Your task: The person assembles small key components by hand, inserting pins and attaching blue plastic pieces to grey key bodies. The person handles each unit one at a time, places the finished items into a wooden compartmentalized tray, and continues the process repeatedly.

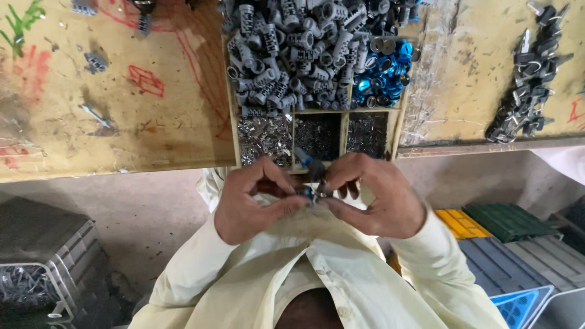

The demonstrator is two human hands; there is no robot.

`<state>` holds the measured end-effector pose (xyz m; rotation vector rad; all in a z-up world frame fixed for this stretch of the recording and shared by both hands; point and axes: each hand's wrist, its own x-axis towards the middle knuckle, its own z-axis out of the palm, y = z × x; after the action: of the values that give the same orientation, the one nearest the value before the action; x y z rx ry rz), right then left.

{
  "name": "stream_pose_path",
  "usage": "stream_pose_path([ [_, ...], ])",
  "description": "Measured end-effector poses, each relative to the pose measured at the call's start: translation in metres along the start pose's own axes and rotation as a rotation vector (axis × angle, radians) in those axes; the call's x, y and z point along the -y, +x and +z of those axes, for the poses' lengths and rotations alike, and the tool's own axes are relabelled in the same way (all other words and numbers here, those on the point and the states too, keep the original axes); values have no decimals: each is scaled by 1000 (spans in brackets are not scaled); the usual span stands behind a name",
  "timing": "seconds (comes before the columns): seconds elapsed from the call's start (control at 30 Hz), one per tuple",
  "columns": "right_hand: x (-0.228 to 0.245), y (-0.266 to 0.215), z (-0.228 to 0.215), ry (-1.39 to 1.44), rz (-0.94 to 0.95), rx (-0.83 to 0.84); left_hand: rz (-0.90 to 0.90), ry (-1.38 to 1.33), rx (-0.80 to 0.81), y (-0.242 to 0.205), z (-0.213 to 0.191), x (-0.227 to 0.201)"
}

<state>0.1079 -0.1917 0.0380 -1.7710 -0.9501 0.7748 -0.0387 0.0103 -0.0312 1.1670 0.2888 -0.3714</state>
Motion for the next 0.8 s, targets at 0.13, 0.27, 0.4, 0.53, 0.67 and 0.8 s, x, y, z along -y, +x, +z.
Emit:
stream_pose_path([
  [0.13, -2, 19, -44, -44, -153, 307, 67, 170, 171, -12, -18, -37],
  [0.27, 7, 20, -37, -259, 50, -474, 233, 560, -252, -7, -11, -54],
  [0.4, 7, 31, -6, -737, 61, -139, 233, 1133, -453, 13, 5, -51],
  [0.53, -5, 28, 18, -851, 91, -112, 231, 1193, -464, 19, 7, -49],
  [0.67, -14, 12, 16, -728, 93, -191, 246, 1005, -441, 9, 4, -47],
  [0.8, -18, 16, 16, -646, 75, -138, 133, 493, -313, 3, -2, -43],
])
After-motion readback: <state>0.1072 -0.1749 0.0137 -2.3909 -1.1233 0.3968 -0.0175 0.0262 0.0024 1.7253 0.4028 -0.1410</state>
